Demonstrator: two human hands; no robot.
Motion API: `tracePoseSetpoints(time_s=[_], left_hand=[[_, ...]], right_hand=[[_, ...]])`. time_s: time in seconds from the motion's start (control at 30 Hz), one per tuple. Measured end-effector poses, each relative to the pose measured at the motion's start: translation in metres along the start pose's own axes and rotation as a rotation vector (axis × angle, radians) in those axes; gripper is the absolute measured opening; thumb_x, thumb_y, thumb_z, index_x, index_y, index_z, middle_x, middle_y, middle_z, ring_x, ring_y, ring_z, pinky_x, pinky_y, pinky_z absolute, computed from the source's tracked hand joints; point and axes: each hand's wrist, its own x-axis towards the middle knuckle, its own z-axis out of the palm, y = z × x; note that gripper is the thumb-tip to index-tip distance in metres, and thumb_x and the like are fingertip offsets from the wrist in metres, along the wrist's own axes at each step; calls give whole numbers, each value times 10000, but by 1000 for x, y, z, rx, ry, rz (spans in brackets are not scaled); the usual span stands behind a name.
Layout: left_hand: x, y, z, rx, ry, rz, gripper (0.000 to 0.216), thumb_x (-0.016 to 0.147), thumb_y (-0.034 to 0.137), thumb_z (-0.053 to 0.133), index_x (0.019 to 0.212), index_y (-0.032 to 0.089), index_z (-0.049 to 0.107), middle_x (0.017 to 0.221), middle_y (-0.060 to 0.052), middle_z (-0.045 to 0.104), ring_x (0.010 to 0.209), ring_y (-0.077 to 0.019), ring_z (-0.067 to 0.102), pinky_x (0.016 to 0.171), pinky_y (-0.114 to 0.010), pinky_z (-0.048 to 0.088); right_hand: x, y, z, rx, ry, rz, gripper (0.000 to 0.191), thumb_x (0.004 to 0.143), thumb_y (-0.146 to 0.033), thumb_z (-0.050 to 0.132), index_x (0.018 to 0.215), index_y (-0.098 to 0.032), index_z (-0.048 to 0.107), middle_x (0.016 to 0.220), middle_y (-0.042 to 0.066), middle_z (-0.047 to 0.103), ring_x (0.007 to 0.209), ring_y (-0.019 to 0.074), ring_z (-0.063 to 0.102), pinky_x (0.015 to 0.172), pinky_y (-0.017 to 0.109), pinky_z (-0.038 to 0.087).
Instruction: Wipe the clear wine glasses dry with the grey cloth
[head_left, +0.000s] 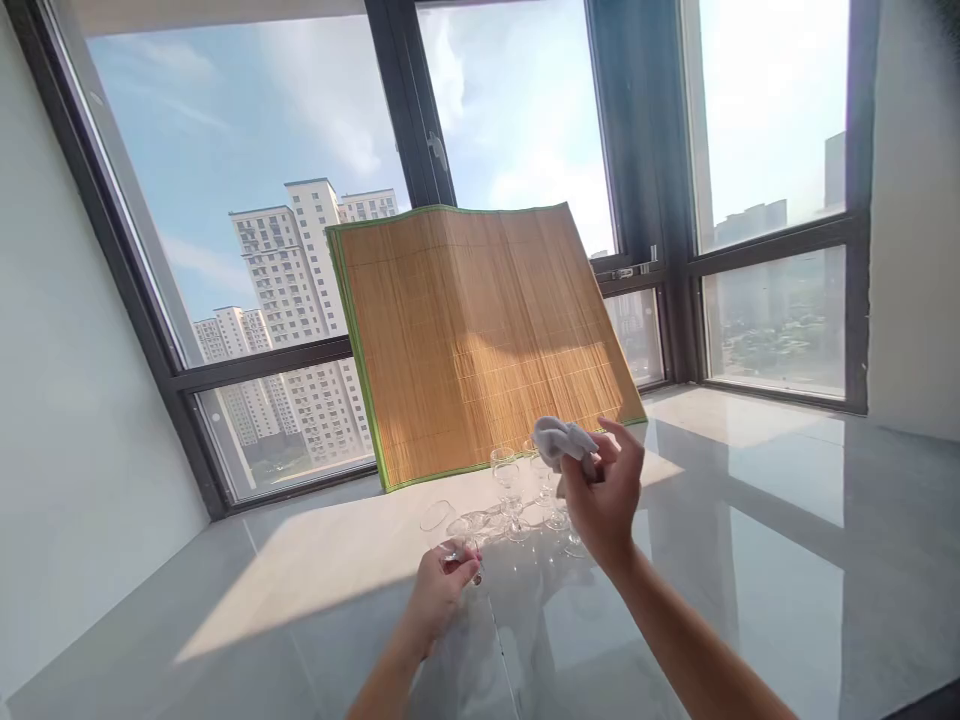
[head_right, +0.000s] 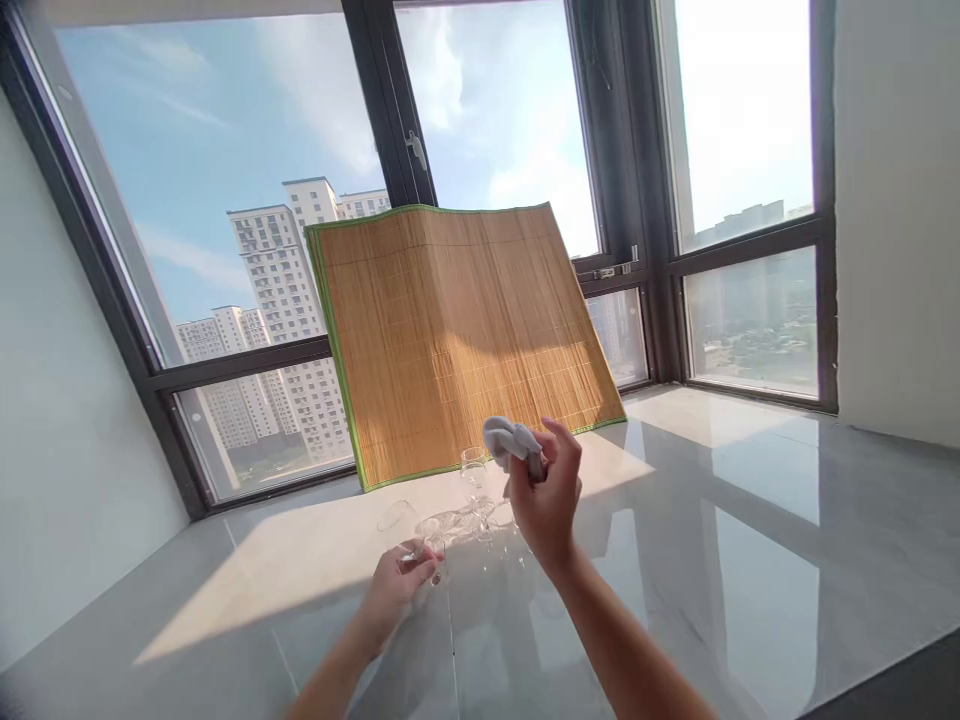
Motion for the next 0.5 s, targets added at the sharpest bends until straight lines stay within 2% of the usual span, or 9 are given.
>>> tracePoseSetpoints(time_s=[0.13, 0.2, 0.3, 0.4, 0.5], left_hand=[[1, -8, 18, 142, -37, 29, 278, 692, 419, 735, 688, 163, 628, 757, -56, 663, 823, -207, 630, 791, -308, 467], [1, -13, 22, 163, -34, -1, 295, 645, 414, 767, 702, 162, 624, 760, -51, 664, 748, -190, 621, 757, -313, 479], [0, -18, 26, 175, -25, -45, 309, 628, 410, 773, 747, 164, 630, 787, -54, 671, 773, -198, 631, 767, -320, 488], [3, -18, 34, 201, -1, -49, 313, 631, 387, 759, 809, 165, 626, 798, -45, 664, 771, -196, 633, 782, -331, 492], [13, -19, 50, 237, -27, -38, 296, 645, 346, 735, 847, 175, 604, 784, -22, 641, 731, -177, 619, 747, -320, 489]], right_hand=[[46, 69, -48, -264, 73, 70, 470, 813, -328, 590, 1252, -244, 444, 987, 30, 639, 415, 61, 507, 387, 193, 427], [52, 108, -65, -364, 72, 113, 474, 808, -341, 559, 1253, -220, 450, 987, 47, 649, 412, 76, 508, 419, 220, 448], [44, 154, -78, -437, -1, 224, 490, 801, -331, 505, 1268, -195, 443, 934, 47, 653, 394, 95, 503, 469, 256, 469], [31, 175, -80, -455, -114, 247, 501, 809, -296, 459, 1296, -190, 411, 903, 35, 646, 434, 113, 526, 516, 261, 471], [24, 180, -78, -465, -218, 216, 513, 798, -256, 444, 1303, -181, 393, 882, 33, 636, 540, 140, 570, 544, 250, 459]])
